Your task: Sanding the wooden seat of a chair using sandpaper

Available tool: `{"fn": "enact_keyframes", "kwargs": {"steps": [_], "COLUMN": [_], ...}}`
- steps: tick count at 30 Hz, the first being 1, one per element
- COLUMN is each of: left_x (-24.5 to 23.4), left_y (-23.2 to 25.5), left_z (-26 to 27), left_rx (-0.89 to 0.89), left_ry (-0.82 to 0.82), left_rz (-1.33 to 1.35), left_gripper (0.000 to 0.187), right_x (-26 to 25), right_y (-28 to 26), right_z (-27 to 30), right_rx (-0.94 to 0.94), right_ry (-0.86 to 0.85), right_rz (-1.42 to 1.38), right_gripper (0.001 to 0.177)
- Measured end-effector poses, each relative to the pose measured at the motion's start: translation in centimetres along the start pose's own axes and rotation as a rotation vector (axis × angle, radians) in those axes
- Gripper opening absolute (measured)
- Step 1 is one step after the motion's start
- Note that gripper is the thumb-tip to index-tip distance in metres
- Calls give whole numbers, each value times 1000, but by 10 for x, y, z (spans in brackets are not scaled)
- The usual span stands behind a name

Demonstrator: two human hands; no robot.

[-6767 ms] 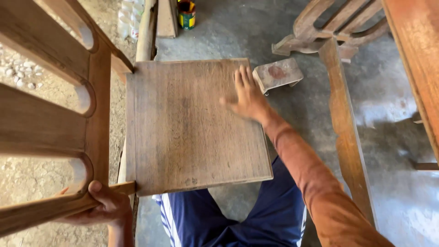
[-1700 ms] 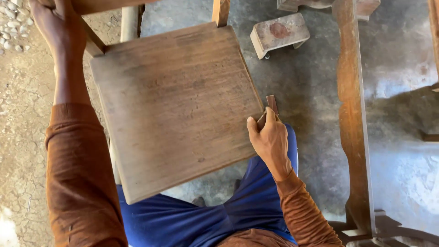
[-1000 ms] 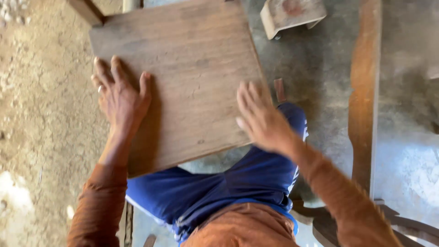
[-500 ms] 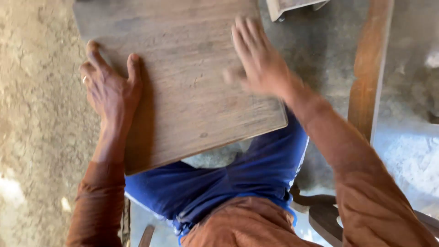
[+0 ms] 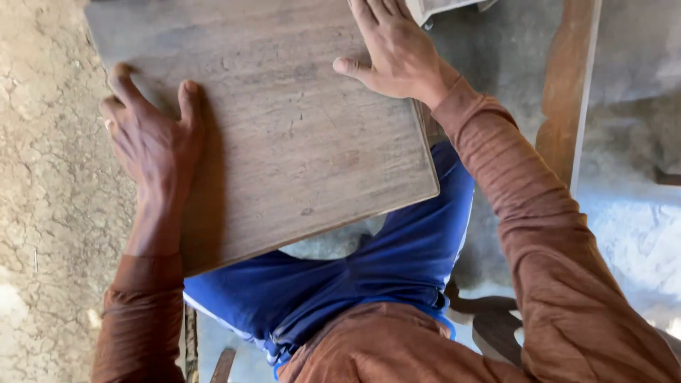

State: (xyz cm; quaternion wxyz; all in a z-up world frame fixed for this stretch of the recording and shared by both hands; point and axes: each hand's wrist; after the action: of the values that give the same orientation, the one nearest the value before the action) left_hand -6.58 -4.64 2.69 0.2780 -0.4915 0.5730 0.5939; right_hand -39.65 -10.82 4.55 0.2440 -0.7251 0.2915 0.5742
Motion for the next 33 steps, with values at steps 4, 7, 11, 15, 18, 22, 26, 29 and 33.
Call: {"fn": "enact_keyframes", "kwargs": {"steps": [4, 7, 11, 15, 18, 22, 26, 29, 33], "left_x": [15, 22, 66, 51, 49, 45, 58, 61, 43], "left_y": [-8, 4, -18, 0, 4, 4, 17, -2, 14], "left_z": [-18, -39, -75, -80, -76, -71, -83, -86, -79], "left_rx": [-9, 106, 394, 474, 400, 393, 438, 382, 343], "left_ry": [-35, 17, 227, 309, 289, 262, 398, 316, 268], "left_rz": [1, 11, -36, -2, -36, -63, -35, -61, 22], "left_gripper": [59, 65, 50, 42, 46, 47, 39, 39, 40], "right_x": [-13, -38, -10, -5, -20, -25, -12, -18, -13], "right_y": [-65, -130, -74, -6, -82, -74, -3, -76, -71], "right_z": [50, 82, 64, 27, 68, 72, 34, 30, 36], "right_rx": [81, 62, -36, 75, 48, -38, 123, 93, -38], "right_ry": [-195, -131, -242, -57, -175, -297, -160, -124, -92], "right_rz": [-71, -198, -151, -21, -119, -174, -43, -64, -115], "right_gripper": [100, 107, 98, 88, 109, 103, 95, 95, 92]}}
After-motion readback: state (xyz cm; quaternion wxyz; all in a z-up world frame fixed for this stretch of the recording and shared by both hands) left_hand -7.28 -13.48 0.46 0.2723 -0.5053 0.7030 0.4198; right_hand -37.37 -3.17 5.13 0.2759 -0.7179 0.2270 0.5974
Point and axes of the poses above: each hand's wrist, its own z-axis away from the middle knuckle, its own x-axis out of the palm, y = z × x, and after that the axes turned 7 degrees about -x, right-handed
